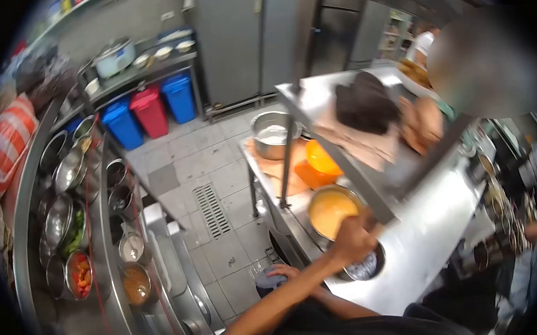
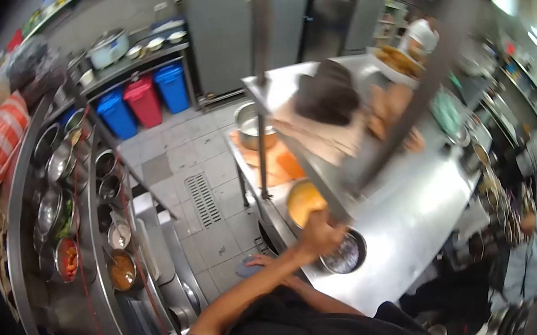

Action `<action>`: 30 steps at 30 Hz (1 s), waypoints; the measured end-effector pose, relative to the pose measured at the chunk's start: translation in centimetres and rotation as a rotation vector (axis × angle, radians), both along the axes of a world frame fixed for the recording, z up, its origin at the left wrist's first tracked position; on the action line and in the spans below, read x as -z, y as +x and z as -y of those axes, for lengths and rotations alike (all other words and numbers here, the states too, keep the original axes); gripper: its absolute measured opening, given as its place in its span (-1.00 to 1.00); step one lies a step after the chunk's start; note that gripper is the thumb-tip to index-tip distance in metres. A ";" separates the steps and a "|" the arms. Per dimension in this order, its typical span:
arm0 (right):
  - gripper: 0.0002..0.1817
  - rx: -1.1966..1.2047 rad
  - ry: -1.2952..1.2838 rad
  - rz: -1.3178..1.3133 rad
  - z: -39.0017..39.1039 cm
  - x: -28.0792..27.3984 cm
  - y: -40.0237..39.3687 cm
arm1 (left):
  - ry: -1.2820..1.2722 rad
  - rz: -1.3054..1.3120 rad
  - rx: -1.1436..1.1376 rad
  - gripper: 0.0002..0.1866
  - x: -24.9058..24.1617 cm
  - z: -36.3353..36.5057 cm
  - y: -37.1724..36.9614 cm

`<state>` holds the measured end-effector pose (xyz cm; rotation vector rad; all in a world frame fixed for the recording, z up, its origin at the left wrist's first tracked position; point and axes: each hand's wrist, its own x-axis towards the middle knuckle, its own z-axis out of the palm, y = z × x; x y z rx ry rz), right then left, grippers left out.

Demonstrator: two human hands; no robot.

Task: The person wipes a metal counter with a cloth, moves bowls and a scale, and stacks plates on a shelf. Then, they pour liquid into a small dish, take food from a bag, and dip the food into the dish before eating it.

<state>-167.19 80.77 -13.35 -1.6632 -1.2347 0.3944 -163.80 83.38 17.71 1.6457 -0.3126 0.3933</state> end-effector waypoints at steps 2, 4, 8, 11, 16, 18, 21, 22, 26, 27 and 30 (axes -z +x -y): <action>-0.50 0.021 -0.053 -0.129 -3.4 -2.7 1.3 | 0.061 0.094 0.079 -0.60 1.2 -0.6 0.0; -0.45 0.069 -0.099 -0.271 -6.8 -4.7 4.5 | 0.234 0.138 0.218 -0.58 1.0 -3.1 0.9; -0.50 0.197 -0.194 -0.255 -12.6 -7.2 9.9 | 0.306 0.391 0.409 -0.65 0.1 -9.9 3.4; -0.52 0.345 -0.193 -0.607 -16.4 -8.9 13.2 | 0.123 0.422 0.453 -0.81 0.4 -17.8 6.5; -0.60 0.478 0.316 -1.082 -23.5 -10.7 21.4 | 0.009 0.260 0.036 -0.97 3.2 -34.5 13.7; -0.56 0.571 0.516 -1.367 -28.1 -13.5 26.3 | -0.160 0.004 -0.165 -0.85 4.3 -40.8 16.3; -0.49 0.866 0.608 -1.079 -29.9 -18.0 34.2 | -0.213 -0.220 -0.404 -0.85 7.4 -50.5 22.5; -0.47 0.948 0.653 -0.897 -29.0 -20.8 36.6 | -0.200 -0.231 -0.343 -0.85 7.8 -53.4 24.7; -0.34 1.684 0.849 -0.135 -22.4 -29.0 45.0 | -0.023 -0.430 -0.271 -0.84 7.3 -57.9 34.1; -0.30 1.695 0.776 0.105 -20.6 -32.6 45.6 | 0.063 -0.413 -0.223 -0.83 7.0 -57.8 36.4; -0.35 2.086 0.558 0.517 -11.2 -35.4 50.6 | 0.134 -0.354 -0.057 -0.83 6.8 -56.7 41.9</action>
